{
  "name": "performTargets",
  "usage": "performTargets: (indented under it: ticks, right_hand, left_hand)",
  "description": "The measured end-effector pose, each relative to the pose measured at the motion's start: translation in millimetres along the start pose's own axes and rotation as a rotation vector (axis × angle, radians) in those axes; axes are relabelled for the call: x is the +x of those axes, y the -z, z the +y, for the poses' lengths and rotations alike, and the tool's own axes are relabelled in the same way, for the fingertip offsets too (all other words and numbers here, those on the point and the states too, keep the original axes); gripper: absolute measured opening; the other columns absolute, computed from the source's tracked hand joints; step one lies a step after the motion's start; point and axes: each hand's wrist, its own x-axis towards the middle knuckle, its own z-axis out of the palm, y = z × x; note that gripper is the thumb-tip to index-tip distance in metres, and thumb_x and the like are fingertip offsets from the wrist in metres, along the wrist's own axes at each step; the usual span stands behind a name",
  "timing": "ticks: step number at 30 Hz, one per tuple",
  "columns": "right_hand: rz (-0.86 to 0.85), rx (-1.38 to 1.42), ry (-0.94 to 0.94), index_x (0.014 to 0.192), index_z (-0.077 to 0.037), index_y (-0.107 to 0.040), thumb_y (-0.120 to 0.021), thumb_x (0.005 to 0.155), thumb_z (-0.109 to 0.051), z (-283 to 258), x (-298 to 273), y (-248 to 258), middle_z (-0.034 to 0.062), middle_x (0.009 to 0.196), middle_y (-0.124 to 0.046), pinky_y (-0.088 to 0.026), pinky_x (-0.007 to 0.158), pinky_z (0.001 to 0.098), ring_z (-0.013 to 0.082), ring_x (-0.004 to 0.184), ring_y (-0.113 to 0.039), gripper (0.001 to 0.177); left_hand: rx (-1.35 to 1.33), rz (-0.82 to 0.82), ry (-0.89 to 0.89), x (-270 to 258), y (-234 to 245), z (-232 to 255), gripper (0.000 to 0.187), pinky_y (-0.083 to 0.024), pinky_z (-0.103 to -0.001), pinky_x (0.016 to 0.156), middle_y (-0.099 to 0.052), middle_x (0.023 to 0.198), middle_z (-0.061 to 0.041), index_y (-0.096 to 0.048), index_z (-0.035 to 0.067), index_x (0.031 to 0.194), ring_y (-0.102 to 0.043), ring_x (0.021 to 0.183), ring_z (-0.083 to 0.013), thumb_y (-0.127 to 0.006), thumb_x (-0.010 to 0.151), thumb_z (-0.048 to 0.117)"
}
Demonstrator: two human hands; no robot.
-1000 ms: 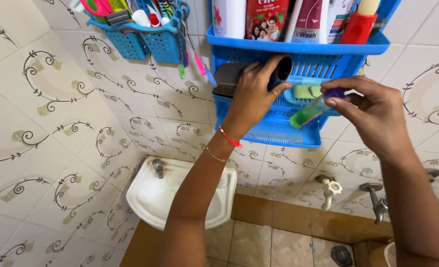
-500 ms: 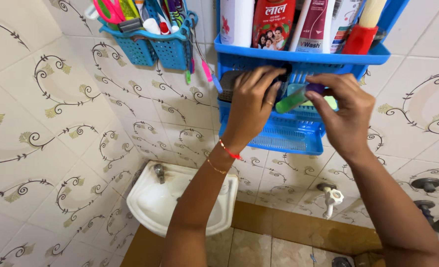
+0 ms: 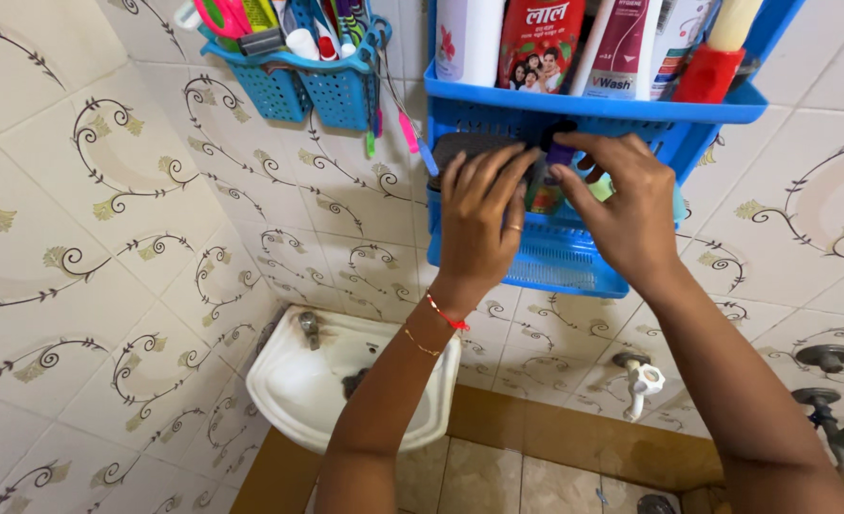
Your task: The person organizes various toiletry bottles on a bathroom shelf and سپس cleans a circular bathroom drain cover by scrubbing it with a handheld sponge and rinsing it under a tap.
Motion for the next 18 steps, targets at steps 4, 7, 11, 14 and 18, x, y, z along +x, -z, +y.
performTargets:
  ticks: [4, 7, 11, 14, 18]
  right_hand:
    - [-0.060, 0.116, -0.037, 0.131, -0.002, -0.070, -0.078, 0.093, -0.003, 5.0, 1.3, 3.5, 0.0155, 0.113, -0.074, -0.055, 0.082, 0.0340, 0.0226, 0.090, -0.069, 0.039]
    - [-0.076, 0.265, -0.151, 0.136, -0.003, -0.067, -0.073, 0.095, -0.001, 12.9, 0.0, 5.3, 0.0159, 0.120, -0.071, -0.059, 0.086, 0.0309, 0.0214, 0.098, -0.072, 0.041]
    - [-0.044, 0.276, -0.208, 0.132, -0.002, -0.069, -0.068, 0.100, 0.001, 28.0, 1.1, 7.0, 0.0134, 0.120, -0.074, -0.060, 0.087, 0.0307, 0.0206, 0.101, -0.073, 0.033]
    - [-0.111, 0.170, -0.121, 0.128, -0.001, -0.071, -0.071, 0.098, 0.000, 42.4, 13.6, 6.8, 0.0155, 0.112, -0.073, -0.056, 0.078, 0.0330, 0.0221, 0.093, -0.071, 0.030]
    - [-0.250, 0.084, -0.109, 0.116, 0.002, -0.071, -0.079, 0.094, -0.008, 54.8, 27.9, 1.5, 0.0145, 0.094, -0.069, -0.051, 0.069, 0.0352, 0.0219, 0.075, -0.062, 0.025]
  left_hand:
    - [0.003, -0.025, -0.024, 19.3, 7.7, -6.4, 0.035, -0.033, -0.053, 0.123, -0.066, 0.131, -0.009, -0.061, 0.010, 0.140, -0.061, 0.125, -0.0274, -0.049, 0.107, 0.012]
    - [-0.046, -0.087, 0.012, 34.9, 6.9, -8.7, 0.031, -0.039, -0.051, 0.119, -0.071, 0.115, -0.011, -0.063, 0.008, 0.137, -0.065, 0.110, -0.0300, -0.052, 0.108, 0.015]
    - [-0.060, -0.048, -0.041, 41.1, 3.4, -1.3, 0.029, -0.044, -0.048, 0.116, -0.071, 0.115, -0.012, -0.062, 0.008, 0.136, -0.065, 0.110, -0.0325, -0.054, 0.110, 0.017]
    - [-0.143, -0.095, 0.036, 36.3, 3.9, 6.9, 0.034, -0.048, -0.046, 0.105, -0.070, 0.116, -0.012, -0.062, 0.007, 0.135, -0.064, 0.108, -0.0321, -0.064, 0.105, 0.022]
    - [-0.065, -0.089, 0.031, 31.4, -0.3, 7.4, 0.049, -0.045, -0.045, 0.102, -0.067, 0.123, -0.011, -0.060, 0.007, 0.136, -0.061, 0.111, -0.0319, -0.075, 0.093, 0.025]
